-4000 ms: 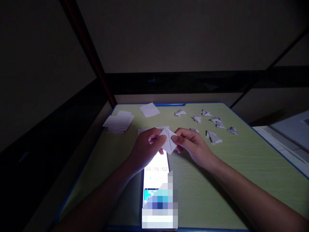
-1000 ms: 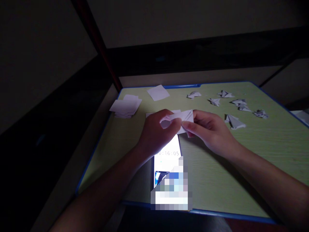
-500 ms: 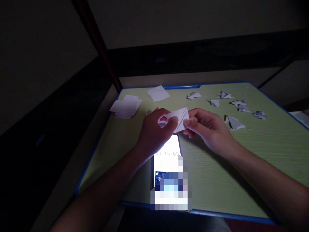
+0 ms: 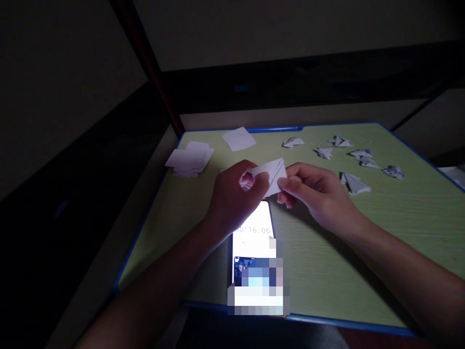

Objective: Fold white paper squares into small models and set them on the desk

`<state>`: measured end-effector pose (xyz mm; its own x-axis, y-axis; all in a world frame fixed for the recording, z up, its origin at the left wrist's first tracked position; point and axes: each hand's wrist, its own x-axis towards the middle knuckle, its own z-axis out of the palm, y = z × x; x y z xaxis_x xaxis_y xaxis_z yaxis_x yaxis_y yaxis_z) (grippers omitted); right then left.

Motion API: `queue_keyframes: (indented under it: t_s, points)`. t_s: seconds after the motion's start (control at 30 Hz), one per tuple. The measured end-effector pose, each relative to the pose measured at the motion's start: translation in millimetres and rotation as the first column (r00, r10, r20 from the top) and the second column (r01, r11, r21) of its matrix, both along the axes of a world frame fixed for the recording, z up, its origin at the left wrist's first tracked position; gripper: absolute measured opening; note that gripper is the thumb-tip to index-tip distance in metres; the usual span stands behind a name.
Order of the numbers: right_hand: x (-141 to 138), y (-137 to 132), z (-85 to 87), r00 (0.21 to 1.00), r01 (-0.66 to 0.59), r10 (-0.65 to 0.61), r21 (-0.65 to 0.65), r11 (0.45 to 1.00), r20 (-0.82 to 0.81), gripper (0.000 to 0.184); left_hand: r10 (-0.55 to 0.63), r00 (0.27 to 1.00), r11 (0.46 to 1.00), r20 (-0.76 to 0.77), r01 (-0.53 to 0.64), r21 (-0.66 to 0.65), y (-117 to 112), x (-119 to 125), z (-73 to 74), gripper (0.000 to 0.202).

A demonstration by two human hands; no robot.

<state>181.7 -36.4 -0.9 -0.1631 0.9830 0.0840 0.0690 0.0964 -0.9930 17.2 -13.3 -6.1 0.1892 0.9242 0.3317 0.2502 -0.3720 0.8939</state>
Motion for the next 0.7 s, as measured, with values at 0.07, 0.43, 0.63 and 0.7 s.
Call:
queue_keyframes:
  t_s: [0.07,0.43,0.63,0.7]
  points:
    - [0.4,0.1,-0.6,1.000,0.008,-0.008,-0.001,1.000,-0.010,0.014,-0.044,0.998,0.997,0.037,0.046,-0.057,-0.9,0.4,0.7,0.009]
    - [3.7,3.7,-7.0,0.994,0.085,-0.081,0.059,0.995,-0.080,0.015,-0.147,0.981,0.964,0.124,0.170,-0.206,-4.4,4.3,6.9,0.013]
    - [4.4,2.1,-6.9,0.996,0.069,-0.065,0.058,0.996,-0.060,0.014,-0.115,0.993,0.982,0.017,0.116,-0.146,-3.8,2.7,1.8,0.011]
    - [4.1,2.1,-7.1,0.998,0.058,-0.057,0.034,0.998,-0.029,0.016,-0.113,0.993,0.986,-0.021,0.110,-0.123,-3.2,1.7,0.3,0.009]
